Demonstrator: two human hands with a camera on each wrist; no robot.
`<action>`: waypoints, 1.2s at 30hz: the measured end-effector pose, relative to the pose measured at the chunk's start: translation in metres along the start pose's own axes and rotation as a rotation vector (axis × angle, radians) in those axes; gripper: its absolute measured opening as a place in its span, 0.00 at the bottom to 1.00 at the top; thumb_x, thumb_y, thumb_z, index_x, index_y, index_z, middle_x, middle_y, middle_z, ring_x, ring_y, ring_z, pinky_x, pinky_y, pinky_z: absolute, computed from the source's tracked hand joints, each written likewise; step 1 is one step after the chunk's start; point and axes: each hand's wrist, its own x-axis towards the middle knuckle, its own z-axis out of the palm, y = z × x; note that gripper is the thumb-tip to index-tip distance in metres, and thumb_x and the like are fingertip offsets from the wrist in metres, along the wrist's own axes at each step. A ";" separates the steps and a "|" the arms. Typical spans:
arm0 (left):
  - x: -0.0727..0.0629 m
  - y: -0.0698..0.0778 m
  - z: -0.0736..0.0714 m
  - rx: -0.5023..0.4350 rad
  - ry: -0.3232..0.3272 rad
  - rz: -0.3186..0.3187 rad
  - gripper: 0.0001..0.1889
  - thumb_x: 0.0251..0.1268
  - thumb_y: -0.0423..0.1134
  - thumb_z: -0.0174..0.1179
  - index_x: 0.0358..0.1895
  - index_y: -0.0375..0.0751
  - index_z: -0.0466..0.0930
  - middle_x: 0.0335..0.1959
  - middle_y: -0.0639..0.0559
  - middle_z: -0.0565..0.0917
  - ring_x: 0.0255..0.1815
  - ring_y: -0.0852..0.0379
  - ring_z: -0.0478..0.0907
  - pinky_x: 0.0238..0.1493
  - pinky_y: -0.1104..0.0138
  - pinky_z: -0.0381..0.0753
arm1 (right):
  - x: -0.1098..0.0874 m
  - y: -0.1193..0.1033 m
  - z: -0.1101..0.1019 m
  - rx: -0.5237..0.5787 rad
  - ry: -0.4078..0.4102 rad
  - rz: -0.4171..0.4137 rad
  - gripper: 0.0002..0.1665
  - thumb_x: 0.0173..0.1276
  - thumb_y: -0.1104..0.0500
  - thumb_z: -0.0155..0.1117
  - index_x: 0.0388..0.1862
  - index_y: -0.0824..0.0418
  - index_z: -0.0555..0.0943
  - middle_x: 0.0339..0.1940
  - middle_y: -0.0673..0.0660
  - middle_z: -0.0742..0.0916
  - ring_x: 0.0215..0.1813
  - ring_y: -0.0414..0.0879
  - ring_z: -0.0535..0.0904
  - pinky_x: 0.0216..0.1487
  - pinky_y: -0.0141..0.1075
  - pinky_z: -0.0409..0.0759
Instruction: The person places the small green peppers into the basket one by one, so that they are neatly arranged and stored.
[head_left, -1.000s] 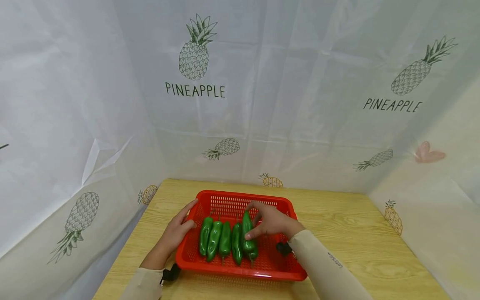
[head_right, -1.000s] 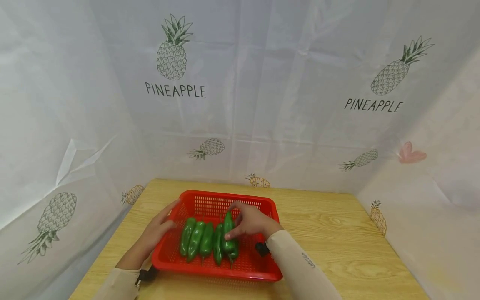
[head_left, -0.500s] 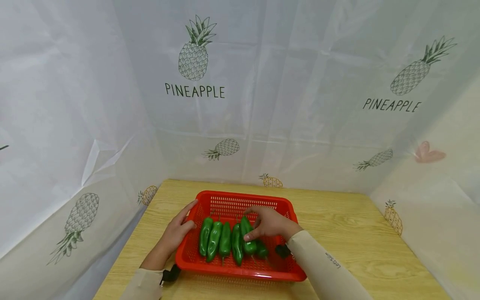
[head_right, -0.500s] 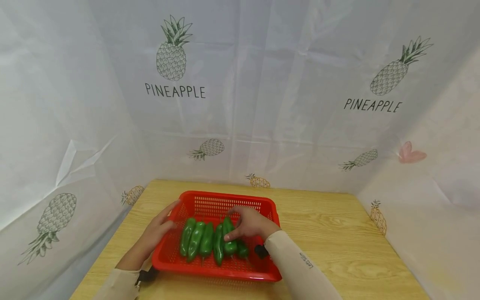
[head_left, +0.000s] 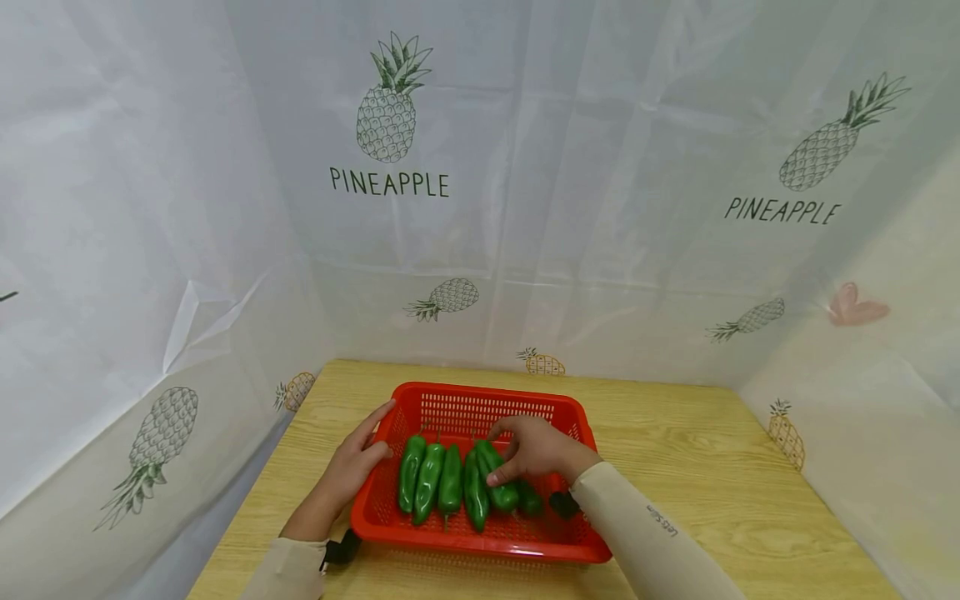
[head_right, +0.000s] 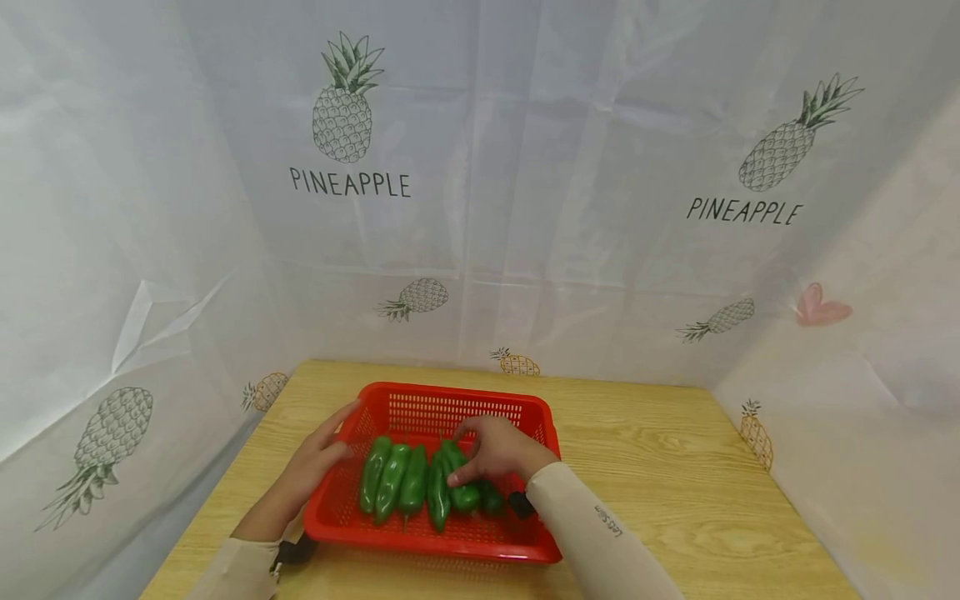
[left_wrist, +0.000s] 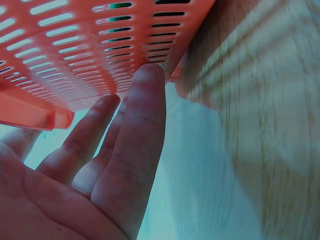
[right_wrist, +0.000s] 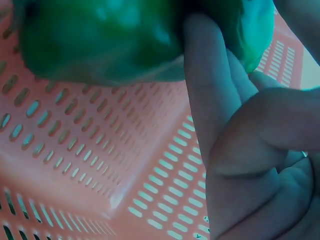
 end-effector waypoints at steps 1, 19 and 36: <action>0.000 0.000 0.000 -0.002 0.003 -0.002 0.42 0.66 0.28 0.53 0.84 0.60 0.61 0.64 0.29 0.80 0.48 0.37 0.87 0.39 0.50 0.91 | 0.000 0.000 0.000 -0.006 -0.001 0.000 0.42 0.53 0.47 0.88 0.66 0.55 0.82 0.33 0.47 0.87 0.37 0.43 0.84 0.38 0.42 0.85; 0.002 -0.004 0.000 -0.006 0.014 -0.013 0.43 0.65 0.28 0.54 0.83 0.64 0.63 0.64 0.29 0.80 0.48 0.38 0.88 0.38 0.49 0.91 | -0.002 -0.001 0.003 0.005 -0.020 0.034 0.46 0.54 0.48 0.88 0.70 0.60 0.79 0.24 0.50 0.87 0.27 0.46 0.86 0.36 0.40 0.85; 0.001 -0.004 -0.001 -0.010 0.007 -0.015 0.42 0.67 0.28 0.54 0.82 0.65 0.63 0.63 0.30 0.80 0.47 0.38 0.88 0.39 0.49 0.90 | -0.003 -0.001 0.004 0.039 -0.018 0.075 0.46 0.51 0.51 0.89 0.68 0.60 0.79 0.28 0.52 0.88 0.27 0.47 0.87 0.36 0.40 0.86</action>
